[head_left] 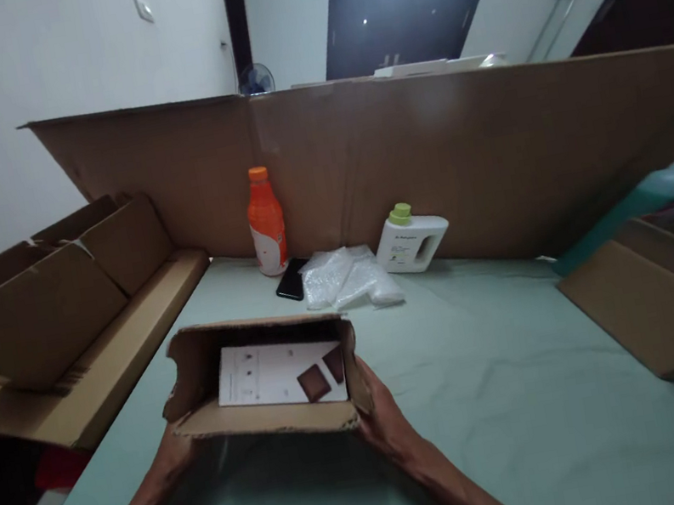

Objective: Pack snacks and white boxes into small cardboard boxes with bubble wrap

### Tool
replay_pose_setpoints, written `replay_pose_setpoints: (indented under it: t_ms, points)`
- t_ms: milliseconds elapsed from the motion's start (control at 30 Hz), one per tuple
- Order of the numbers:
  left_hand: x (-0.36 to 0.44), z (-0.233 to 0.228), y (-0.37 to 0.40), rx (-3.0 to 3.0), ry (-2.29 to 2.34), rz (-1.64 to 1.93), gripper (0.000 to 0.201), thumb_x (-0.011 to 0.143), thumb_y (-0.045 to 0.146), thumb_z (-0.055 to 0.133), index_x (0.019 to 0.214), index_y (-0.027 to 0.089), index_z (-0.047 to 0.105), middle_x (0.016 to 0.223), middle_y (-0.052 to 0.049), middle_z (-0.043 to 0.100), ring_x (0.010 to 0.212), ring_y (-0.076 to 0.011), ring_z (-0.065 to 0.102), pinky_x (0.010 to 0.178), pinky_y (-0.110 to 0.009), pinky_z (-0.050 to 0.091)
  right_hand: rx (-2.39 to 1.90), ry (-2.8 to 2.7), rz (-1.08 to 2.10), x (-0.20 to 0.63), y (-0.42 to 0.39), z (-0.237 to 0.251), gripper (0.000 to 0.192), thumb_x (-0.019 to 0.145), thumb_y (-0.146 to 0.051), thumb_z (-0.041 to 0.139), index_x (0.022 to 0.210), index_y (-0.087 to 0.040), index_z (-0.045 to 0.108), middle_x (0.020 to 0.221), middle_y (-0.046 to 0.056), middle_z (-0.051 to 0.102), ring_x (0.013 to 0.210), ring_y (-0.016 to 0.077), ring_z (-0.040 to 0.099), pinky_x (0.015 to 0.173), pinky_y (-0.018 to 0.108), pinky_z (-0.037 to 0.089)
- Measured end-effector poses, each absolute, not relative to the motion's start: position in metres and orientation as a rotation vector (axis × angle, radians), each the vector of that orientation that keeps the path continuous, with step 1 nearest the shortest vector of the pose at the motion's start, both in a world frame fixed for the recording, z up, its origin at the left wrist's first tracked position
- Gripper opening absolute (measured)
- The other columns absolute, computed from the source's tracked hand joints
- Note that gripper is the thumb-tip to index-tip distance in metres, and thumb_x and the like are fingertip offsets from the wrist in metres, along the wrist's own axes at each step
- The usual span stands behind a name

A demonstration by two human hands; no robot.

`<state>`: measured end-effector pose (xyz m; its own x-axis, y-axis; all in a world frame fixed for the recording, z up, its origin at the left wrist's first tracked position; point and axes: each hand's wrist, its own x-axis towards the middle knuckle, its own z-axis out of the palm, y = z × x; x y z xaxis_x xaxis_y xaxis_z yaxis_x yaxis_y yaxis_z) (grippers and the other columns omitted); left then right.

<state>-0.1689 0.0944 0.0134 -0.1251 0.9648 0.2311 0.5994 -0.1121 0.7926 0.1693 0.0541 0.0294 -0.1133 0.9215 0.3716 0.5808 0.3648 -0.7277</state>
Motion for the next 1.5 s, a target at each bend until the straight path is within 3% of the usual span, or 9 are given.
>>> replay_pose_setpoints:
  t_ms: [167, 333, 500, 667, 800, 933, 1100, 1367, 1500]
  points:
    - [-0.130, 0.035, 0.088, 1.695, 1.674, 1.088, 0.056, 0.072, 0.069, 0.064, 0.093, 0.017, 0.070, 0.093, -0.010, 0.076, 0.084, -0.0303, 0.071, 0.075, -0.040, 0.060, -1.509, -1.805, 0.674, 0.195, 0.061, 0.060, 0.033, 0.086, -0.033, 0.060, 0.115, -0.019, 0.066, 0.104, 0.009, 0.074, 0.086, 0.0241, 0.069, 0.075, 0.037, 0.057]
    - [-0.125, 0.014, 0.085, 1.681, 1.726, 0.952, 0.058, 0.067, 0.068, 0.066, 0.094, 0.017, 0.070, 0.100, -0.015, 0.076, 0.091, -0.0352, 0.072, 0.077, -0.044, 0.060, -1.515, -2.151, 0.265, 0.258, 0.091, 0.067, 0.036, 0.086, -0.016, 0.058, 0.118, -0.022, 0.072, 0.132, 0.012, 0.068, 0.124, 0.0297, 0.060, 0.102, 0.048, 0.048]
    - [-0.122, -0.016, 0.087, 1.638, 1.759, 0.884, 0.059, 0.067, 0.066, 0.064, 0.100, 0.017, 0.072, 0.103, -0.017, 0.077, 0.097, -0.0401, 0.071, 0.085, -0.051, 0.059, -1.755, -2.508, -0.183, 0.266, 0.184, 0.066, 0.023, 0.086, -0.006, 0.059, 0.086, -0.017, 0.079, 0.152, 0.015, 0.051, 0.146, 0.0386, 0.037, 0.110, 0.056, 0.036]
    - [-0.123, -0.035, 0.084, 1.622, 1.815, 0.941, 0.059, 0.071, 0.066, 0.063, 0.100, 0.016, 0.070, 0.105, -0.018, 0.076, 0.101, -0.0402, 0.071, 0.087, -0.052, 0.059, -1.676, -2.556, -0.175, 0.243, 0.234, 0.071, 0.035, 0.090, -0.003, 0.050, 0.113, -0.015, 0.073, 0.141, 0.013, 0.063, 0.142, 0.0266, 0.045, 0.114, 0.046, 0.035]
    - [-0.129, -0.037, 0.084, 1.628, 1.790, 0.957, 0.060, 0.071, 0.066, 0.064, 0.103, 0.015, 0.070, 0.108, -0.018, 0.075, 0.105, -0.0411, 0.070, 0.088, -0.053, 0.058, -1.690, -2.446, -0.250, 0.258, 0.187, 0.077, 0.037, 0.091, -0.007, 0.050, 0.124, -0.011, 0.066, 0.138, 0.016, 0.064, 0.143, 0.0293, 0.044, 0.115, 0.049, 0.032]
    - [-0.128, -0.030, 0.085, 1.640, 1.748, 0.925, 0.060, 0.071, 0.064, 0.066, 0.105, 0.015, 0.069, 0.107, -0.018, 0.075, 0.104, -0.0404, 0.070, 0.087, -0.052, 0.059, -1.629, -2.305, -0.432, 0.311, 0.090, 0.071, 0.035, 0.090, -0.006, 0.049, 0.114, -0.019, 0.072, 0.128, 0.012, 0.070, 0.140, 0.0315, 0.047, 0.111, 0.053, 0.035]
    - [-0.123, -0.023, 0.085, 1.600, 1.773, 0.978, 0.062, 0.067, 0.067, 0.067, 0.101, 0.016, 0.066, 0.103, -0.016, 0.076, 0.098, -0.0396, 0.071, 0.083, -0.050, 0.059, -1.630, -2.303, -0.189, 0.356, 0.018, 0.076, 0.024, 0.085, -0.017, 0.057, 0.090, -0.027, 0.078, 0.136, 0.007, 0.066, 0.133, 0.0354, 0.054, 0.102, 0.056, 0.044]
    - [-0.121, -0.025, 0.087, 1.690, 1.760, 0.980, 0.057, 0.070, 0.067, 0.064, 0.097, 0.018, 0.063, 0.098, -0.015, 0.075, 0.096, -0.0401, 0.071, 0.083, -0.053, 0.059, -1.755, -2.368, -0.034, 0.271, 0.152, 0.078, 0.025, 0.083, -0.006, 0.061, 0.097, -0.018, 0.078, 0.153, 0.015, 0.050, 0.142, 0.0334, 0.044, 0.106, 0.051, 0.043]
    - [-0.113, -0.025, 0.084, 1.662, 1.731, 1.102, 0.053, 0.074, 0.063, 0.063, 0.099, 0.017, 0.064, 0.102, -0.015, 0.074, 0.099, -0.0386, 0.070, 0.086, -0.051, 0.058, -1.678, -2.435, -0.044, 0.233, 0.211, 0.068, 0.028, 0.084, 0.000, 0.054, 0.095, -0.015, 0.075, 0.139, 0.015, 0.064, 0.138, 0.0280, 0.050, 0.104, 0.044, 0.045]
